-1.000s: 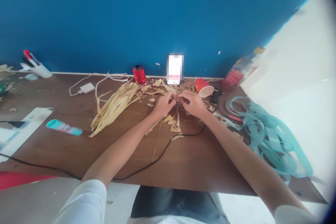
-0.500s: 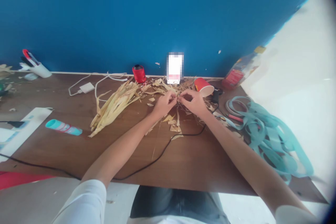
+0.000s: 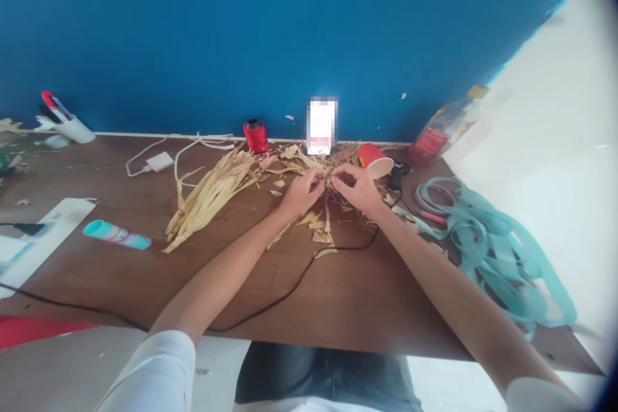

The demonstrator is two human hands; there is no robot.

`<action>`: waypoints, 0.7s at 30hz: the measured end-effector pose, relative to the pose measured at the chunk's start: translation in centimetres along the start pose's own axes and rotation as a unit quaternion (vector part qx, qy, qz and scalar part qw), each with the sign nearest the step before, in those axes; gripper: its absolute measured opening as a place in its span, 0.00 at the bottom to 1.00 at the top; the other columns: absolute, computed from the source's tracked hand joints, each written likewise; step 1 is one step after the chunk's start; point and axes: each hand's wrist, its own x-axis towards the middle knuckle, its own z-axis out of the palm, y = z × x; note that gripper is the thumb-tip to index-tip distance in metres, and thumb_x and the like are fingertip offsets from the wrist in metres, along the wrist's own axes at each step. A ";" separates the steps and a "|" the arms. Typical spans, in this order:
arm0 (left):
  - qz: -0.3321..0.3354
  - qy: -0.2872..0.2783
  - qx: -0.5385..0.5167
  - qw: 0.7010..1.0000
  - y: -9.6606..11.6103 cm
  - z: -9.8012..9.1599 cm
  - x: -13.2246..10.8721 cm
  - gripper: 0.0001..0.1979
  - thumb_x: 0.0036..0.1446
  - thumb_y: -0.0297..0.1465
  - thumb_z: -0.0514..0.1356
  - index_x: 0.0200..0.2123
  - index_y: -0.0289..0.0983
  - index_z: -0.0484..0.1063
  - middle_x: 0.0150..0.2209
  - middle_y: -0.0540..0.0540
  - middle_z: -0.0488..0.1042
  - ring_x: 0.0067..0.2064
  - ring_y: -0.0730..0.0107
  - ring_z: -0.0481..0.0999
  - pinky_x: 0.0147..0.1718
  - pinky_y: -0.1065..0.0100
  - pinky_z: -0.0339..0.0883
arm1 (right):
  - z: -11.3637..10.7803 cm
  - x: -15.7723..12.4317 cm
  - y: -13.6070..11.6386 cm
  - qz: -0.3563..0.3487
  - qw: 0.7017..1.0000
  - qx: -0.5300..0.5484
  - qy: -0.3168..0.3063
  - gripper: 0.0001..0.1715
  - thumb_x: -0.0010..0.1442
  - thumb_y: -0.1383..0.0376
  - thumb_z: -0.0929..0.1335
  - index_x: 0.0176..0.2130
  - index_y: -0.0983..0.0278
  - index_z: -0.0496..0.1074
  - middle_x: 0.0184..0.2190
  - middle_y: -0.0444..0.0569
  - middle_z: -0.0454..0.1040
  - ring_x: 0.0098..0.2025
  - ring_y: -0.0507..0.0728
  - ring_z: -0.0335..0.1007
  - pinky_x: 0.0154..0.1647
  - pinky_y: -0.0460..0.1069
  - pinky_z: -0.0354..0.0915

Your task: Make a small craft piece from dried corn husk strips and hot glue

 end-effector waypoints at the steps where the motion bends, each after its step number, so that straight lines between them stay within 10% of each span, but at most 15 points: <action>1: 0.001 0.000 0.000 1.000 0.0 0.0 0.0 0.07 0.61 0.34 0.52 0.40 0.38 0.66 0.25 0.50 0.71 0.27 0.70 0.70 0.31 0.69 0.62 | -0.1 0.0 -0.1 0.001 1.000 -0.002 -0.002 0.06 0.56 0.63 0.67 0.33 0.62 0.73 0.30 0.46 0.76 0.31 0.53 0.70 0.30 0.47 0.64; 21: 0.014 -0.008 0.010 1.000 0.0 0.0 0.1 0.09 0.62 0.34 0.52 0.41 0.37 0.68 0.26 0.50 0.72 0.28 0.70 0.69 0.31 0.70 0.60 | 0.5 0.2 0.7 0.042 0.999 0.025 0.004 0.10 0.57 0.59 0.67 0.31 0.63 0.68 0.26 0.44 0.70 0.28 0.52 0.65 0.30 0.47 0.61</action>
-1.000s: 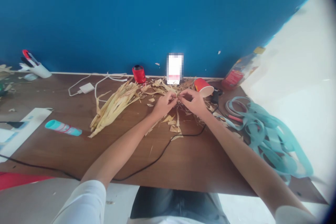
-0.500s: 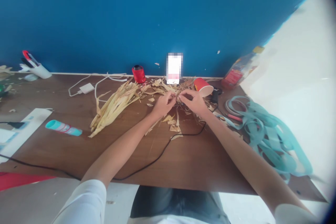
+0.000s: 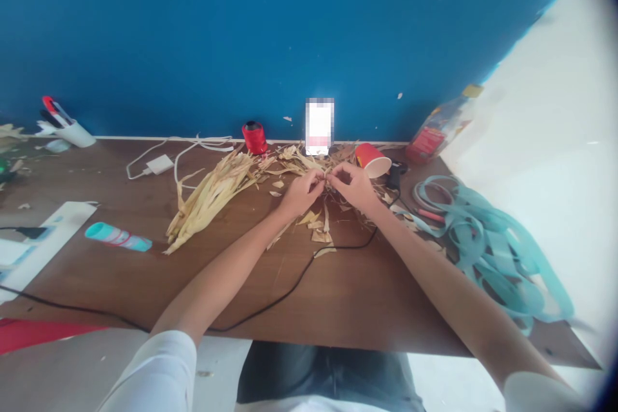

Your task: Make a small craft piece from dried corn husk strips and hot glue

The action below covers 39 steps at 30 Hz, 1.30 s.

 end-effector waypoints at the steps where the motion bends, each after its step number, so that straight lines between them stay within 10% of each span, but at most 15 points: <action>1: 0.000 0.000 -0.001 1.000 0.0 0.0 0.0 0.09 0.62 0.34 0.52 0.41 0.37 0.68 0.26 0.50 0.72 0.28 0.70 0.69 0.31 0.70 0.60 | 0.0 0.0 0.1 0.002 1.000 0.010 -0.001 0.09 0.56 0.59 0.68 0.32 0.63 0.68 0.27 0.44 0.71 0.29 0.52 0.65 0.31 0.48 0.62; 18: -0.065 -0.004 -0.150 0.987 -1.0 0.2 0.4 0.12 0.62 0.39 0.52 0.38 0.36 0.66 0.25 0.50 0.72 0.19 0.76 0.66 0.21 0.72 0.60 | 0.4 -0.1 0.5 0.003 1.000 0.013 0.002 0.16 0.56 0.56 0.69 0.42 0.61 0.69 0.33 0.47 0.75 0.35 0.55 0.71 0.33 0.49 0.65; 39: -0.099 -0.044 -0.201 0.974 -1.3 0.4 0.6 0.14 0.61 0.41 0.52 0.39 0.35 0.68 0.32 0.45 0.76 0.27 0.70 0.76 0.24 0.72 0.64 | 1.1 -0.4 0.6 0.079 0.992 0.099 0.024 0.18 0.54 0.51 0.69 0.28 0.62 0.67 0.22 0.44 0.70 0.25 0.52 0.65 0.24 0.47 0.62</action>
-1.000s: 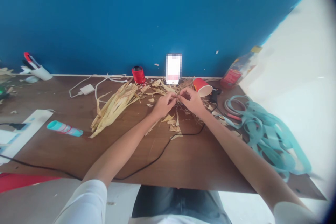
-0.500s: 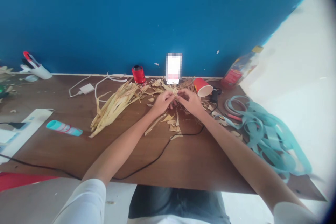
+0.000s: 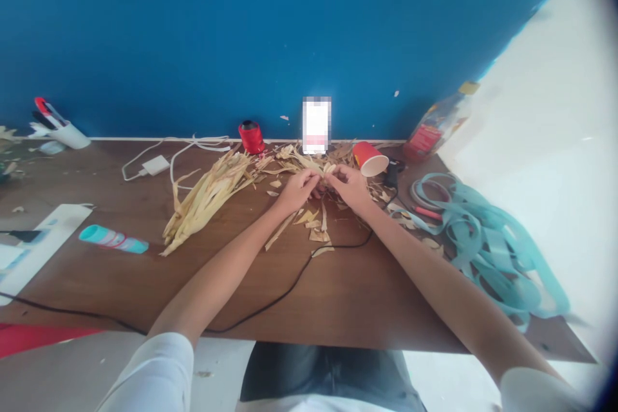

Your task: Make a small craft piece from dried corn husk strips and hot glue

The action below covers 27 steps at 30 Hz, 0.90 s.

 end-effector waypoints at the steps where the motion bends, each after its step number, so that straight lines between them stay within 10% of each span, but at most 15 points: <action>1: 0.003 -0.001 0.006 1.000 0.1 0.0 0.0 0.14 0.61 0.40 0.52 0.38 0.35 0.68 0.32 0.45 0.76 0.28 0.70 0.76 0.24 0.72 0.65 | 0.0 0.0 0.1 0.006 1.000 0.000 0.003 0.18 0.54 0.51 0.69 0.27 0.62 0.66 0.21 0.43 0.69 0.24 0.52 0.64 0.23 0.47 0.61; 18: 0.022 0.033 -0.033 0.999 -0.4 -0.5 0.4 0.13 0.59 0.37 0.57 0.39 0.33 0.69 0.30 0.45 0.75 0.25 0.74 0.73 0.24 0.72 0.66 | 0.3 -0.3 -0.2 0.002 1.000 -0.028 0.005 0.23 0.55 0.50 0.69 0.42 0.63 0.72 0.22 0.43 0.70 0.21 0.51 0.62 0.21 0.47 0.59; 27: 0.035 0.024 -0.003 0.999 -0.1 -0.5 0.3 0.14 0.59 0.38 0.56 0.39 0.33 0.70 0.31 0.44 0.76 0.25 0.74 0.73 0.24 0.73 0.66 | 0.5 -0.3 0.7 0.002 1.000 0.009 -0.001 0.13 0.57 0.54 0.66 0.33 0.61 0.69 0.22 0.43 0.70 0.22 0.52 0.64 0.23 0.48 0.62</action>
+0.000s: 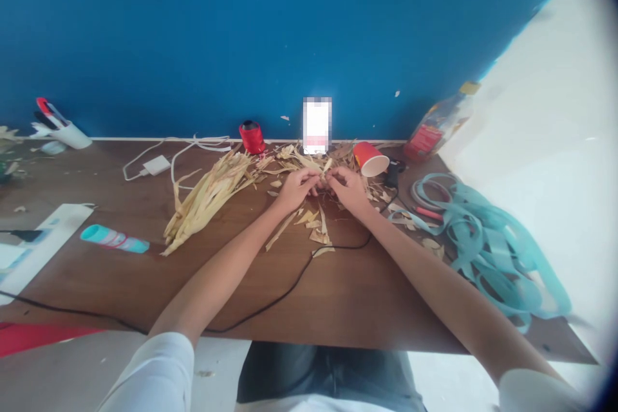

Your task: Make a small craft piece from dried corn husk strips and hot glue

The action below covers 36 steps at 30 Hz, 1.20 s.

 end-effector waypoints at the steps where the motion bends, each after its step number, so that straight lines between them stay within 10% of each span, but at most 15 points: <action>1: -0.001 0.002 0.004 1.000 0.0 0.0 0.0 0.14 0.59 0.38 0.56 0.39 0.32 0.71 0.31 0.44 0.76 0.25 0.75 0.73 0.24 0.73 0.65 | 0.0 0.0 0.0 0.004 1.000 0.002 -0.001 0.12 0.57 0.55 0.66 0.32 0.61 0.68 0.21 0.42 0.69 0.22 0.52 0.64 0.22 0.47 0.61; 36: 0.029 -0.019 0.000 0.999 0.6 0.5 -0.4 0.11 0.58 0.35 0.57 0.36 0.33 0.71 0.33 0.44 0.75 0.35 0.69 0.75 0.38 0.67 0.71 | -0.1 -0.3 -0.6 0.011 0.999 0.024 -0.027 0.19 0.56 0.50 0.68 0.28 0.61 0.64 0.21 0.43 0.72 0.20 0.52 0.66 0.22 0.48 0.64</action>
